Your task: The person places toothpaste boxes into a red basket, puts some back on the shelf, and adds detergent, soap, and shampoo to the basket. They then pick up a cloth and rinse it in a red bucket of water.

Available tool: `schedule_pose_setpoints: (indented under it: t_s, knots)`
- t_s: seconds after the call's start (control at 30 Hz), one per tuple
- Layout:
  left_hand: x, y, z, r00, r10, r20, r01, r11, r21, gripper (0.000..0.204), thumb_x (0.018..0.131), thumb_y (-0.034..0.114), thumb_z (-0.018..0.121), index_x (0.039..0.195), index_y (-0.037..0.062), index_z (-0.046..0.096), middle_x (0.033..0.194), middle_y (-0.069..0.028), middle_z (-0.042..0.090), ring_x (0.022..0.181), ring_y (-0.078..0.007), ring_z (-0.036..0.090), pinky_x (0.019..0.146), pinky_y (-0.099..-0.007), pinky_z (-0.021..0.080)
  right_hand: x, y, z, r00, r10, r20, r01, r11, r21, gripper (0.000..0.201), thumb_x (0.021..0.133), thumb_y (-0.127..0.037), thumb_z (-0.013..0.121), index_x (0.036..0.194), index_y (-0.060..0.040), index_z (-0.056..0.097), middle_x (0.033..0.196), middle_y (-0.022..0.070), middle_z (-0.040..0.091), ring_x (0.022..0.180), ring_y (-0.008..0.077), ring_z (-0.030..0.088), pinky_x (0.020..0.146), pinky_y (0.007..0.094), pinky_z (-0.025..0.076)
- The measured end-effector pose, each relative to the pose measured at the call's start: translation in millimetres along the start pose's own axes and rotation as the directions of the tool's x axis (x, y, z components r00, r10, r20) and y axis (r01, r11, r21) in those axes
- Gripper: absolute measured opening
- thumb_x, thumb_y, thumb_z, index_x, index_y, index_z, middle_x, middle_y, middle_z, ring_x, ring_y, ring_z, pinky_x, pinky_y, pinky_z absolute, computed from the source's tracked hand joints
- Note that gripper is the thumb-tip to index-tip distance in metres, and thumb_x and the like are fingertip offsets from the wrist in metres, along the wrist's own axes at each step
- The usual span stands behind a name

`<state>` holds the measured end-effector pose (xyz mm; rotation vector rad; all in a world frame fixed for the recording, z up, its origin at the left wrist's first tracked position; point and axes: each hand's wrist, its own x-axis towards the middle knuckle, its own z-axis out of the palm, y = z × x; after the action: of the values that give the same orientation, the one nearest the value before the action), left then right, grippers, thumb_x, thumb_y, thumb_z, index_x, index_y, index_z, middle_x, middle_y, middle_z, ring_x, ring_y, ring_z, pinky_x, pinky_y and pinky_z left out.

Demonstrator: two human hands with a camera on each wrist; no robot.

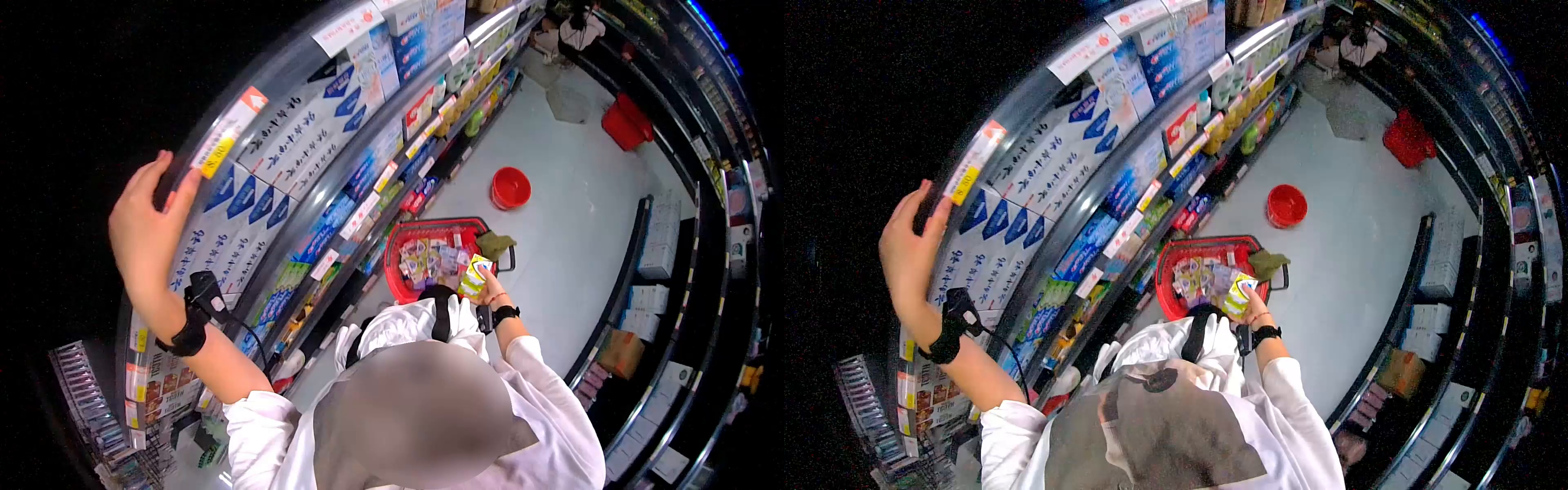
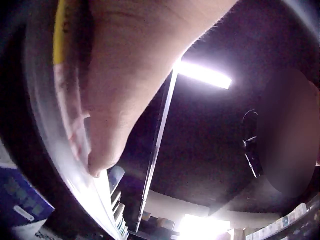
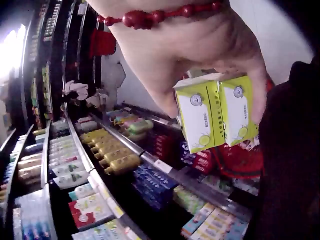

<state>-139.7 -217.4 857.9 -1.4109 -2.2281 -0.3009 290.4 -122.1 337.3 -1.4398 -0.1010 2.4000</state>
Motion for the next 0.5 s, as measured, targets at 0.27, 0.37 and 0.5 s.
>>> schedule_pose_setpoints:
  t_s: [0.27, 0.37, 0.5]
  knots:
    - [1.1, -5.8, 8.4, 1.0, 0.011, -0.007, -0.011, 1.0, 0.027, 0.036, 0.079, 0.03, 0.064, 0.108, 0.0088, 0.062, 0.111, -0.0087, 0.061, 0.099, -0.0226, 0.06, 0.083, -0.0305, 0.046, 39.0, 12.4, -60.5, 0.88, -0.26, -0.397, 0.215, 0.964, -0.156, 0.027, 0.083, -0.03, 0.057, 0.102, -0.0119, 0.051, 0.083, 0.0037, 0.059, 0.074, 0.0186, 0.06, 0.065, 0.0393, 0.05]
    - [1.0, -5.0, 8.0, 1.0, -0.004, -0.012, 0.004, 0.999, 0.035, 0.037, 0.078, 0.03, 0.065, 0.107, 0.0076, 0.062, 0.11, -0.0091, 0.061, 0.099, -0.0229, 0.06, 0.083, -0.0307, 0.046, 0.2, 7.7, -30.8, 0.878, -0.275, -0.391, 0.226, 0.96, -0.168, 0.024, 0.085, -0.028, 0.056, 0.102, -0.0116, 0.051, 0.089, 0.0047, 0.061, 0.076, 0.019, 0.061, 0.066, 0.0369, 0.05]
    - [1.3, 1.6, 2.3, 0.999, 0.011, -0.033, -0.012, 0.999, -0.035, 0.037, 0.075, 0.027, 0.068, 0.103, 0.0034, 0.063, 0.108, -0.0126, 0.062, 0.098, -0.0245, 0.06, 0.084, -0.0318, 0.046, 0.4, 23.1, -61.3, 0.929, -0.245, -0.278, 0.167, 0.946, -0.277, 0.02, 0.086, -0.026, 0.055, 0.097, -0.0098, 0.054, 0.089, 0.0063, 0.063, 0.075, 0.0189, 0.062, 0.06, 0.0311, 0.051]
